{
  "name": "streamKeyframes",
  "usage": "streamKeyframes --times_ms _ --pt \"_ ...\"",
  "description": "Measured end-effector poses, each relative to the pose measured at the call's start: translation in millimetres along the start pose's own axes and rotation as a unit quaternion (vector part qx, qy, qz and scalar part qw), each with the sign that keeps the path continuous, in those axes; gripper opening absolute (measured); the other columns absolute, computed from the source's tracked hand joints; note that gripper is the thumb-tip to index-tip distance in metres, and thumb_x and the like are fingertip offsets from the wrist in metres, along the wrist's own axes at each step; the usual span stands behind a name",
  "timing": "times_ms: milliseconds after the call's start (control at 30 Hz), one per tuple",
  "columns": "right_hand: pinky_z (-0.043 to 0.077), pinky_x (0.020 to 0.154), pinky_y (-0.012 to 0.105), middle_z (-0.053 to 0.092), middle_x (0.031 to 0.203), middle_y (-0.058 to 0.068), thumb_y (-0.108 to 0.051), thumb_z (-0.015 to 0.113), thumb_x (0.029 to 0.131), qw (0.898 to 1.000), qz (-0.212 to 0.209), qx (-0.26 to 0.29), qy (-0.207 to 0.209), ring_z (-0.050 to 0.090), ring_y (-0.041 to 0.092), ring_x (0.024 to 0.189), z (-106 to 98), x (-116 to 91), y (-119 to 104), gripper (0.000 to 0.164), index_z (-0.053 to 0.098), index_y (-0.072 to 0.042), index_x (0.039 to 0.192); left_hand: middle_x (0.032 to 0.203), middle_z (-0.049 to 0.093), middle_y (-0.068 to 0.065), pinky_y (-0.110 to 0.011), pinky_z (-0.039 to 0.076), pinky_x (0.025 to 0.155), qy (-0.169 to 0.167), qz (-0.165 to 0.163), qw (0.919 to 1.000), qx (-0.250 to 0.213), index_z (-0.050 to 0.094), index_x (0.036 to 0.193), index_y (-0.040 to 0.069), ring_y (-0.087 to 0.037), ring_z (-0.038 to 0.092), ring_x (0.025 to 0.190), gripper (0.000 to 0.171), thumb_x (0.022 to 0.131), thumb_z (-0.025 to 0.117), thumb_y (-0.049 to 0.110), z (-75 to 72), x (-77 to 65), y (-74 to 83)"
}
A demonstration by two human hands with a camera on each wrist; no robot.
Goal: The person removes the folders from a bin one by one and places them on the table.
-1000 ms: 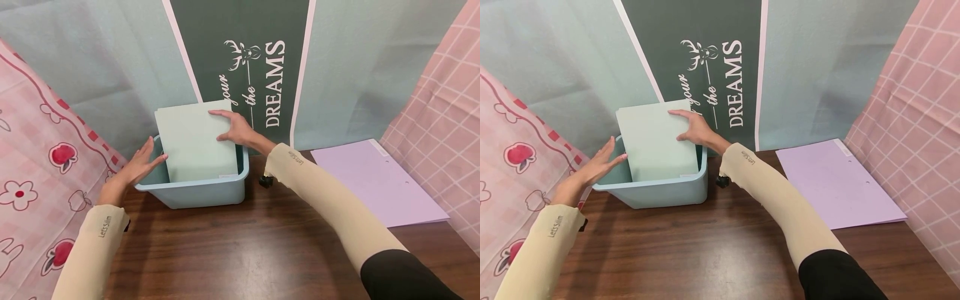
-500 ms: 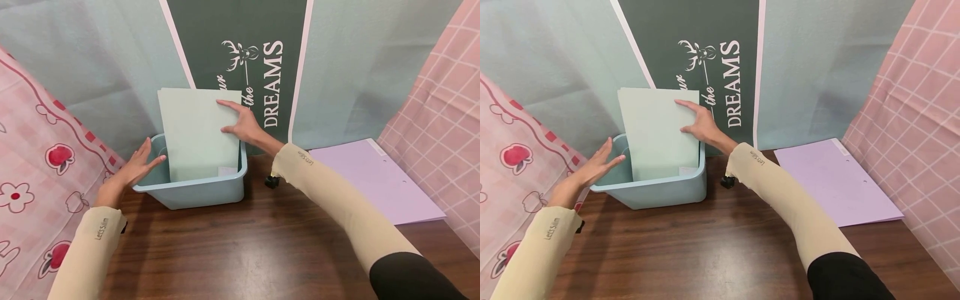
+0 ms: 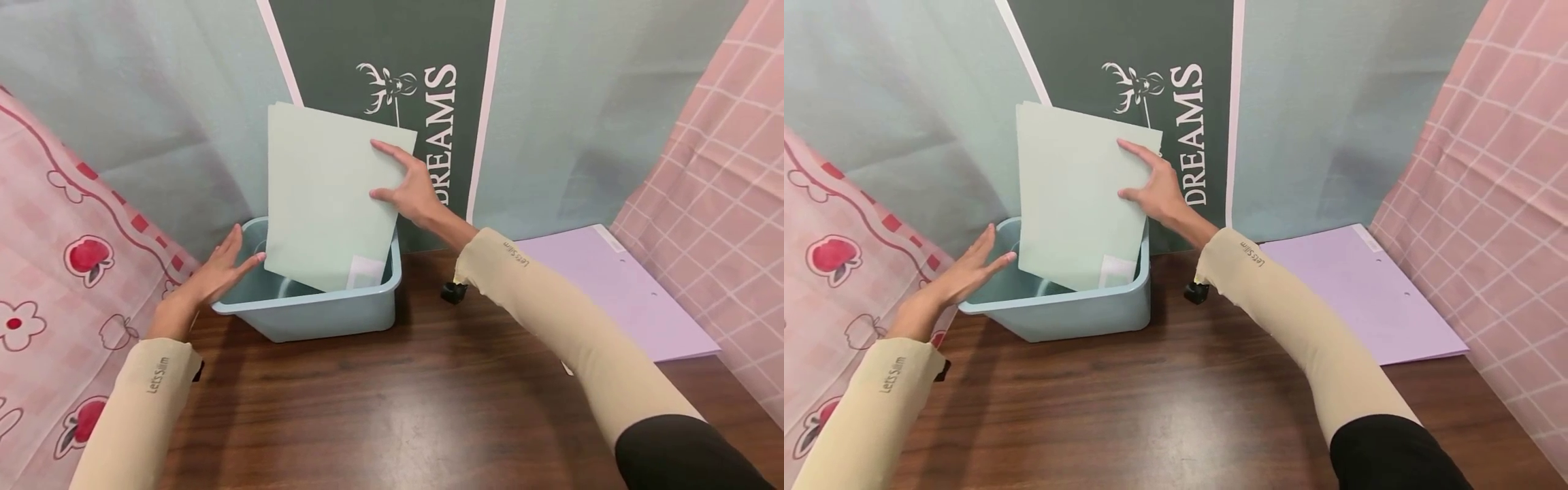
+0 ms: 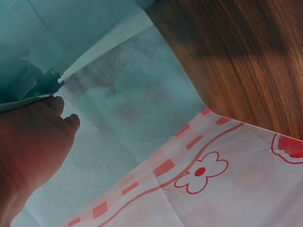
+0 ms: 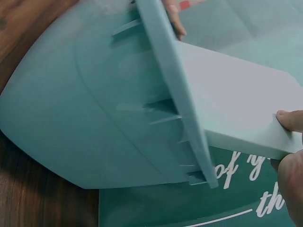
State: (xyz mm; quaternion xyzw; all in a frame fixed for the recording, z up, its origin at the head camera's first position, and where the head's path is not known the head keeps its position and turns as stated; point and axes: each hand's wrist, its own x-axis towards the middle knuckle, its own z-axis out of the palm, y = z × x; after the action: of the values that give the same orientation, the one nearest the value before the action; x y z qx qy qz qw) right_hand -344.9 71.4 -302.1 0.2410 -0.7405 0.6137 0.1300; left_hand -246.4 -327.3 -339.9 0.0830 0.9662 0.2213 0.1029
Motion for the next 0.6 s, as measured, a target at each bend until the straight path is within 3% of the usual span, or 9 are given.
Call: streamKeyframes --times_ms 600 --pt "0.050 0.105 0.030 0.056 0.153 -0.010 0.014 0.090 0.073 0.991 0.063 0.085 0.086 0.055 0.013 0.129 -39 1 -21 0.091 0.063 -0.026 0.151 0.173 -0.027 -0.013 -0.068 -0.006 0.126 0.004 0.014 0.9998 -0.010 -0.024 0.164 0.008 -0.045 -0.018 0.160 0.093 0.111 0.035 0.058 2.3 -0.8 0.2"
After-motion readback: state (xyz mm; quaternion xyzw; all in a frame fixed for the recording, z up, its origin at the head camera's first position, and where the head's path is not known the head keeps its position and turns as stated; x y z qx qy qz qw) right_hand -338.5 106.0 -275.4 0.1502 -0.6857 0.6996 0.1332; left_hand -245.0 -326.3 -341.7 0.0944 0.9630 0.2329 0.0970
